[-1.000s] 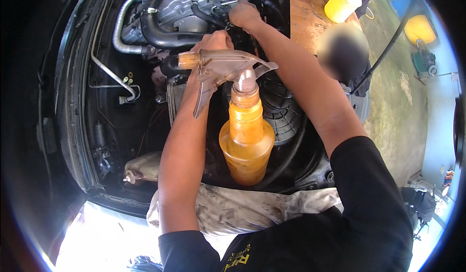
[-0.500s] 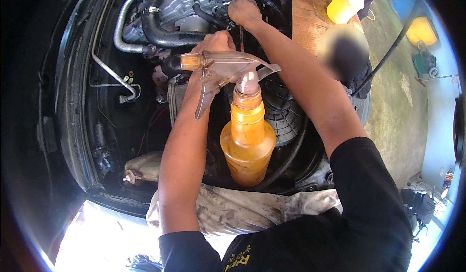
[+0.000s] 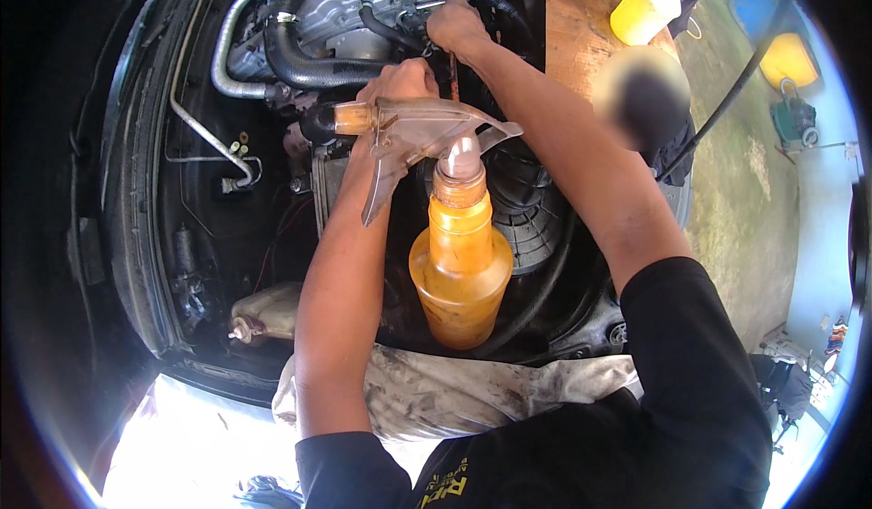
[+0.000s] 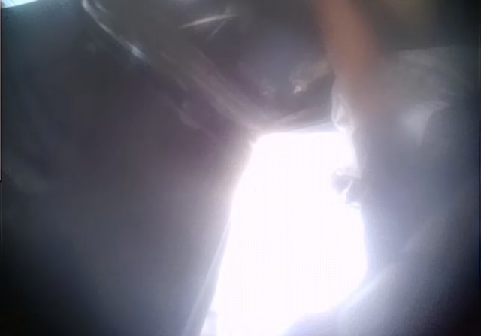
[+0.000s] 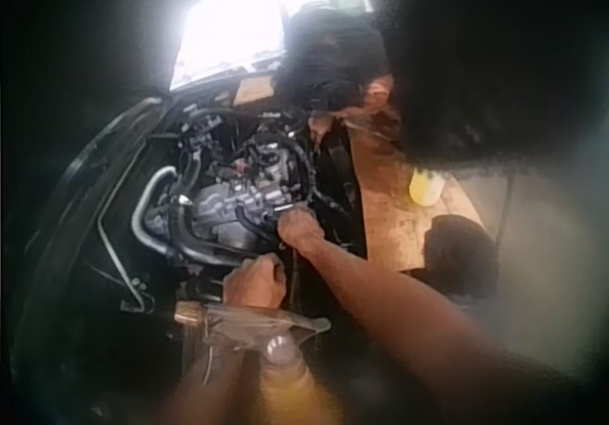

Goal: The person places a rag over the front of the car, then pulls out the engine dipstick, wipes it with a cloth, reinserts it, and pulls it out again to check the oil level. The person holds the dipstick to inspect the oil residue.

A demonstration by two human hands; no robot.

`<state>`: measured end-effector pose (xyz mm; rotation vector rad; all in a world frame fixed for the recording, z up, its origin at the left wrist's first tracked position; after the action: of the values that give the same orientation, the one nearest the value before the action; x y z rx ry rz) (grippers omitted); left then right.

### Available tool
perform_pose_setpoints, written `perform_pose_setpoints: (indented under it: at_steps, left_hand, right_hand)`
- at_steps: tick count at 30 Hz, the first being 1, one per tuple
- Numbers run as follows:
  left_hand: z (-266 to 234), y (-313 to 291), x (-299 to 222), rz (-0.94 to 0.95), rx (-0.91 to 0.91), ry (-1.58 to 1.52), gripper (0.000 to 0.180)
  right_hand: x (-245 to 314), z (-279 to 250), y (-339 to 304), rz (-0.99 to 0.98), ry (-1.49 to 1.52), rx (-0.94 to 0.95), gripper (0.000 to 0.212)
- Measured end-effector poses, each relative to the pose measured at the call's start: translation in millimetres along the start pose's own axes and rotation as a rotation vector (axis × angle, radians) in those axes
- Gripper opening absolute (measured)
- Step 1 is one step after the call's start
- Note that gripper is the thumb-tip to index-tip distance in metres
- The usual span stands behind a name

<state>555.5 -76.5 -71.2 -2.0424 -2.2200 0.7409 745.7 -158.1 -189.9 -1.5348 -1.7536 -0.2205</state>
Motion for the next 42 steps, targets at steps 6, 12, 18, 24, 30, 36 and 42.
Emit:
perform_pose_setpoints:
  at_steps: [6, 12, 18, 24, 30, 36, 42]
  left_hand:
    - [-4, -16, 28, -0.082, 0.002, 0.01, 0.03]
    - [-1, -2, -13, 0.015, 0.024, -0.007, 0.031]
    - [-1, -6, 12, -0.031, -0.009, 0.01, 0.03]
    - [-1, -7, 11, -0.037, 0.019, 0.018, 0.031]
    - [-1, -4, 13, -0.047, -0.03, 0.027, 0.031]
    - [-20, -13, 24, -0.051, -0.274, -0.031, 0.027]
    - [-48, -20, 41, -0.205, -0.468, -0.147, 0.022]
  right_hand:
    - [50, 6, -59, -0.056, 0.22, -0.099, 0.057]
    - [-28, 7, 42, -0.023, -0.041, -0.001, 0.061]
    - [12, 3, -22, 0.038, 0.279, -0.036, 0.06]
    - [37, -14, -74, -0.039, -0.109, -0.105, 0.044]
    - [41, -9, -70, -0.174, -0.201, -0.123, 0.045]
    - [20, -49, -60, 0.067, 0.135, -0.122, 0.051]
    - [10, -49, -52, -0.041, 0.237, -0.139, 0.052]
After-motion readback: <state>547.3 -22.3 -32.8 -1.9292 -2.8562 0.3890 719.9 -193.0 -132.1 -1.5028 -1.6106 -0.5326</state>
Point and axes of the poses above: each hand's wrist, its own y-axis towards the middle knuckle, its own z-axis out of the palm, x = y × z, the point moved 7 cm from there along y, towards the middle knuckle, and after that the axes turned 13 degrees about x, right-handed, at the moved point
